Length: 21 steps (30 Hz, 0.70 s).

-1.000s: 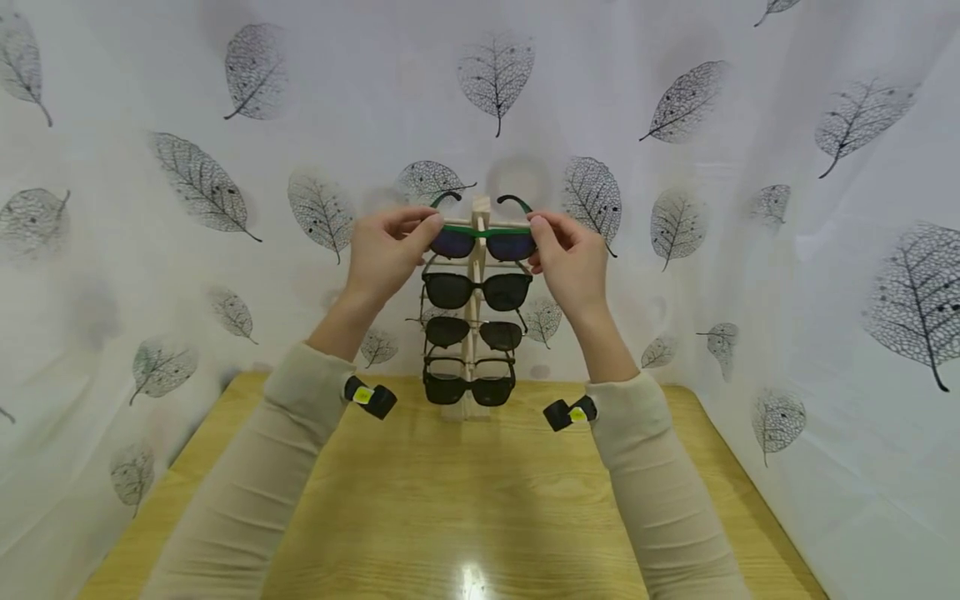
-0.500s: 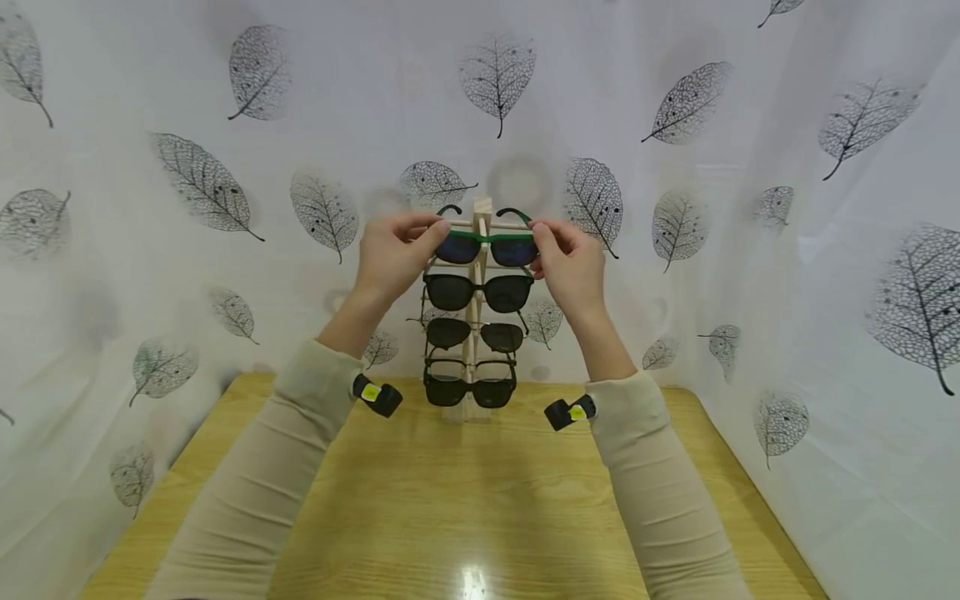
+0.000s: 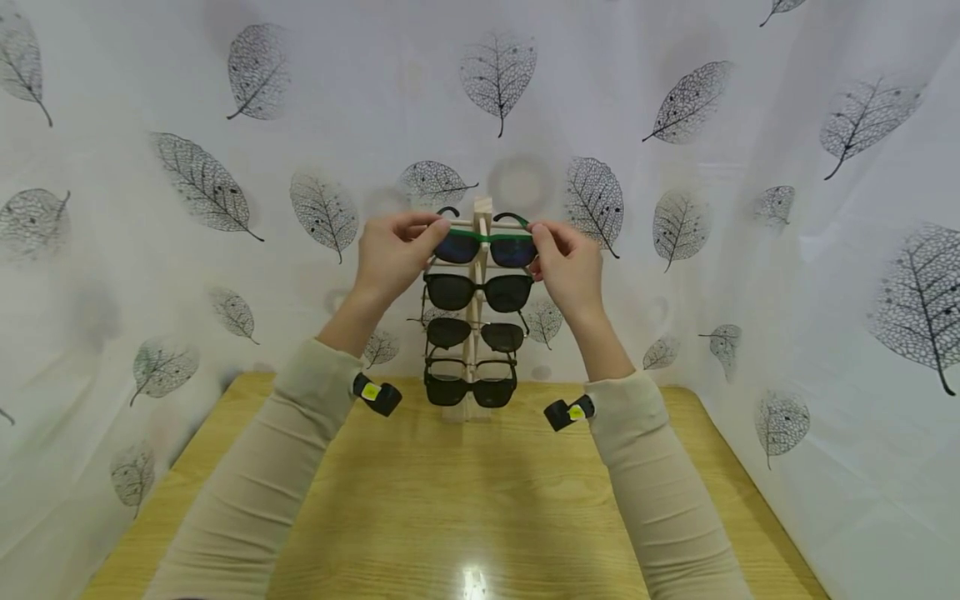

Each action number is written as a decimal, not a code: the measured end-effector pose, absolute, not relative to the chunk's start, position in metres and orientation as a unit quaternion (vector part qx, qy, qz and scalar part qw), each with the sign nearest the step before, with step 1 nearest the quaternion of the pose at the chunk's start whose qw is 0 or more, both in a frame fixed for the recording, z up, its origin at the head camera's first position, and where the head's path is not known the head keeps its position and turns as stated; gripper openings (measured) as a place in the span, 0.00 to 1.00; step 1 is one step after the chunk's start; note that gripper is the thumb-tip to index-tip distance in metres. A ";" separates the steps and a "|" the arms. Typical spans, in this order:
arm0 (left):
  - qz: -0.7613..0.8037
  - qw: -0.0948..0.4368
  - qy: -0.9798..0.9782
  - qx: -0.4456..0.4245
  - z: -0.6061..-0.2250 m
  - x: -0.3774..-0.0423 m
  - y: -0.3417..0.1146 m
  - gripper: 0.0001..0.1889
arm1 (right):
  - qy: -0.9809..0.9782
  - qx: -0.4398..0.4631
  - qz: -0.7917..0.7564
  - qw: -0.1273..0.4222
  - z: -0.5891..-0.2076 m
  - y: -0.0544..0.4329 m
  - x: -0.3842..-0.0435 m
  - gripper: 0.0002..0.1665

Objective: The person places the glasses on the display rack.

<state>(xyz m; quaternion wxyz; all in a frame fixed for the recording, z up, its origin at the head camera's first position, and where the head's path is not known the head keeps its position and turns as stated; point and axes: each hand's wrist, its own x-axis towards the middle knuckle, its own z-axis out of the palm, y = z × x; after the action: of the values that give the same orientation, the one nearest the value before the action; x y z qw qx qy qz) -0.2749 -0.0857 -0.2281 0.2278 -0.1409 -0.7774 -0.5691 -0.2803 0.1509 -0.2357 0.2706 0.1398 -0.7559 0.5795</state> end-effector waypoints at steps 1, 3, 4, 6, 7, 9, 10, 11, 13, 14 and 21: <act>-0.567 0.229 -0.779 -0.140 -0.228 -0.275 -0.086 0.17 | -0.756 0.140 0.580 0.271 -0.236 0.151 -0.280 0.17; -0.564 0.230 -0.781 -0.139 -0.228 -0.275 -0.085 0.17 | -0.756 0.137 0.580 0.271 -0.236 0.151 -0.280 0.17; -0.563 0.231 -0.781 -0.140 -0.228 -0.275 -0.085 0.17 | -0.756 0.136 0.580 0.272 -0.236 0.151 -0.280 0.17; -0.561 0.233 -0.782 -0.140 -0.228 -0.275 -0.085 0.17 | -0.757 0.134 0.580 0.271 -0.236 0.151 -0.280 0.17; -0.561 0.234 -0.782 -0.140 -0.228 -0.275 -0.085 0.17 | -0.757 0.133 0.579 0.271 -0.236 0.151 -0.280 0.17; -0.561 0.233 -0.782 -0.140 -0.228 -0.275 -0.084 0.17 | -0.759 0.131 0.578 0.269 -0.236 0.152 -0.280 0.18; -0.561 0.233 -0.782 -0.140 -0.228 -0.275 -0.084 0.17 | -0.759 0.131 0.579 0.268 -0.236 0.152 -0.279 0.18; -0.561 0.232 -0.783 -0.139 -0.228 -0.275 -0.084 0.17 | -0.760 0.131 0.578 0.267 -0.236 0.152 -0.279 0.18; -0.560 0.231 -0.783 -0.139 -0.228 -0.276 -0.084 0.18 | -0.761 0.131 0.577 0.266 -0.236 0.153 -0.279 0.18; -0.561 0.230 -0.783 -0.139 -0.228 -0.275 -0.085 0.18 | -0.762 0.131 0.576 0.266 -0.236 0.154 -0.279 0.18; -0.550 0.239 -0.787 -0.145 -0.229 -0.272 -0.093 0.20 | -0.771 0.124 0.565 0.266 -0.233 0.163 -0.277 0.23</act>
<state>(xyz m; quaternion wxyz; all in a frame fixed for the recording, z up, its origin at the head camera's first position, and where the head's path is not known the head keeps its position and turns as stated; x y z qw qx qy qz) -0.2719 -0.0928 -0.2293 0.2391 -0.1453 -0.7871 -0.5496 -0.2769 0.1626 -0.2332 0.2665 0.1235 -0.7710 0.5650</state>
